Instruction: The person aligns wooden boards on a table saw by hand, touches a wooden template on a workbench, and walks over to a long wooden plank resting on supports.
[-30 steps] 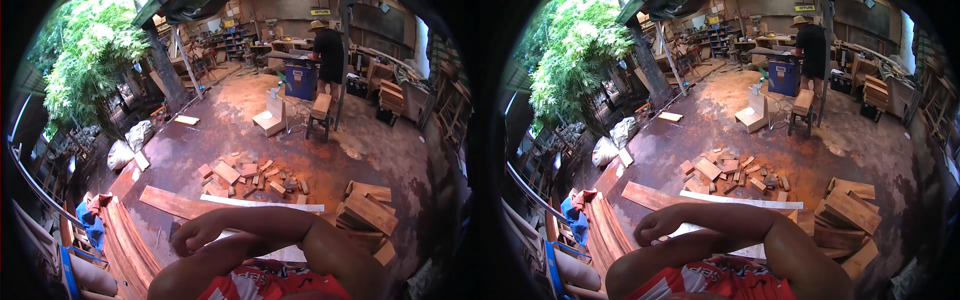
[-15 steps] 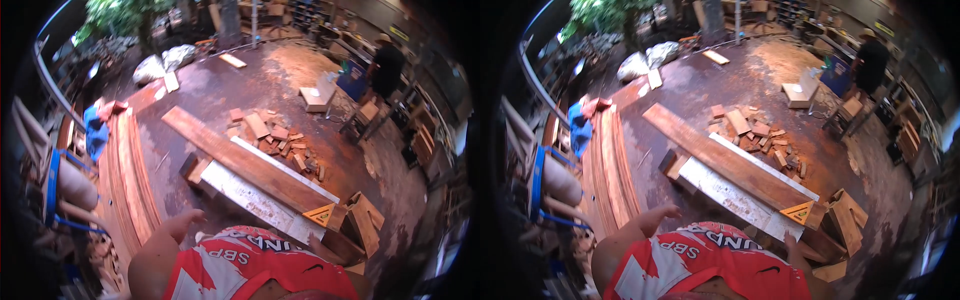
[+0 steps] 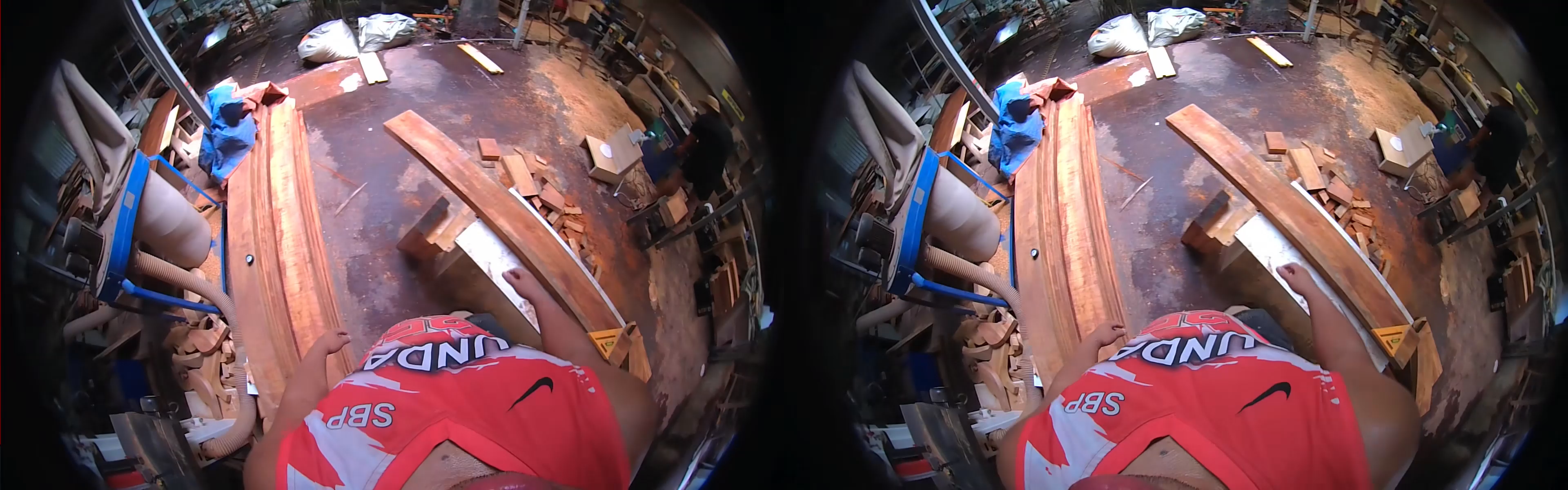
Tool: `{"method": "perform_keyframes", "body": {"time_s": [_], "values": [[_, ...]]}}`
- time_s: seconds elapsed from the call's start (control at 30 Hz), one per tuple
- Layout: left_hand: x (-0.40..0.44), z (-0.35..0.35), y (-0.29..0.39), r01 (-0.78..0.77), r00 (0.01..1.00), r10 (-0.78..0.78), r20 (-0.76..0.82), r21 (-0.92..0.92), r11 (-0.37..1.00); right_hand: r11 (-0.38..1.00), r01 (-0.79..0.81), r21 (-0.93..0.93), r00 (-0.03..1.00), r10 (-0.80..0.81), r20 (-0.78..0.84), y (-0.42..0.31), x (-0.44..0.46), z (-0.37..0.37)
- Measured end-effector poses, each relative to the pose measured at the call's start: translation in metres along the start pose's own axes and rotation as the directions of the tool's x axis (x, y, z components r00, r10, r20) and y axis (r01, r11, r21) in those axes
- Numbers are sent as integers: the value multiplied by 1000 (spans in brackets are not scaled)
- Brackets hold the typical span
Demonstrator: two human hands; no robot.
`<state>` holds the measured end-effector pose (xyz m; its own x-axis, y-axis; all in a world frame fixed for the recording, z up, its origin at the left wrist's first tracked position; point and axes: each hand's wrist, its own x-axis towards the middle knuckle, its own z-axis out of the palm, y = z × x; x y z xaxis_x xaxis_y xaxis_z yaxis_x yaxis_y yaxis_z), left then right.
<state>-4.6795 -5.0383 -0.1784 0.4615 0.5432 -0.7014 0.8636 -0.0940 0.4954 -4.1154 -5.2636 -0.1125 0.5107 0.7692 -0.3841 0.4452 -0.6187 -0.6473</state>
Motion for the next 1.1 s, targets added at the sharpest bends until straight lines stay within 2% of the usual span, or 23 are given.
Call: {"method": "perform_keyframes", "body": {"time_s": [0.03,0.07,0.1,0.17,0.27,0.3,0.37,0.43,0.5,0.53,0.57,0.6,0.63,0.67,0.7,0.73,0.8,0.83,0.87,0.93,1.0,1.07,1.1], "values": [[0,-9,-14,24,999,-27,-37,-71,997,999,43,26,999,-43,7,-19,18,5],[5,-16,-24,8,998,-17,-64,-139,990,998,53,-28,996,-51,75,-35,31,7],[10,-21,-32,13,998,-23,-64,-146,989,998,56,-32,995,-53,83,-47,39,9],[20,-33,-31,33,987,-88,-132,-368,929,955,65,-288,985,-15,175,-69,60,14],[52,-54,-36,15,984,-89,-152,-435,900,910,21,-415,963,93,254,-63,116,33],[66,-65,-37,-18,985,-69,-160,-488,873,897,18,-442,959,109,261,-60,139,39],[84,-101,-37,15,989,-83,-124,-475,880,865,-13,-502,965,143,222,-73,188,49],[103,-128,-54,52,975,-150,-163,-489,871,888,-72,-455,967,175,187,-98,244,55],[116,-165,-77,86,971,-168,-168,-409,908,889,-85,-450,972,174,160,-143,302,62],[127,-171,-114,92,977,-180,-115,-534,841,896,-57,-440,980,135,148,-151,342,73],[144,-181,-140,108,981,-184,-52,-647,755,902,35,-431,972,69,225,-173,376,73],[151,-208,-129,185,958,-272,-89,-532,826,934,-37,-356,973,114,199,-205,404,75],[156,-237,-116,266,929,-345,-136,-403,876,926,149,-346,965,-59,257,-175,476,108],[169,-259,-126,188,943,-287,-169,-442,877,963,113,-246,990,-88,111,-242,474,89],[195,-283,-124,95,953,-220,-206,-489,867,942,234,-242,971,-215,105,-258,510,95],[220,-312,-100,64,963,-179,-200,-477,876,930,264,-255,963,-238,129,-293,537,90],[233,-383,-51,105,943,-275,-188,-616,781,923,318,-217,947,-299,118,-357,577,75],[254,-411,-41,139,950,-275,-147,-590,795,903,384,-191,923,-378,71,-367,610,81],[280,-433,-36,70,965,-197,-173,-554,829,916,316,-248,947,-289,141,-411,613,55],[342,-471,-42,-32,978,-78,-196,-501,865,945,241,-222,970,-232,66,-432,655,40],[422,-502,-71,145,977,-189,-99,-345,927,975,175,-138,984,-177,1,-435,701,30],[484,-555,-56,193,977,-211,-41,-262,946,964,139,-225,986,-157,-62,-394,758,24],[516,-584,-48,195,979,-205,-21,-228,954,995,34,-97,989,-47,-137,-379,766,13]]}}
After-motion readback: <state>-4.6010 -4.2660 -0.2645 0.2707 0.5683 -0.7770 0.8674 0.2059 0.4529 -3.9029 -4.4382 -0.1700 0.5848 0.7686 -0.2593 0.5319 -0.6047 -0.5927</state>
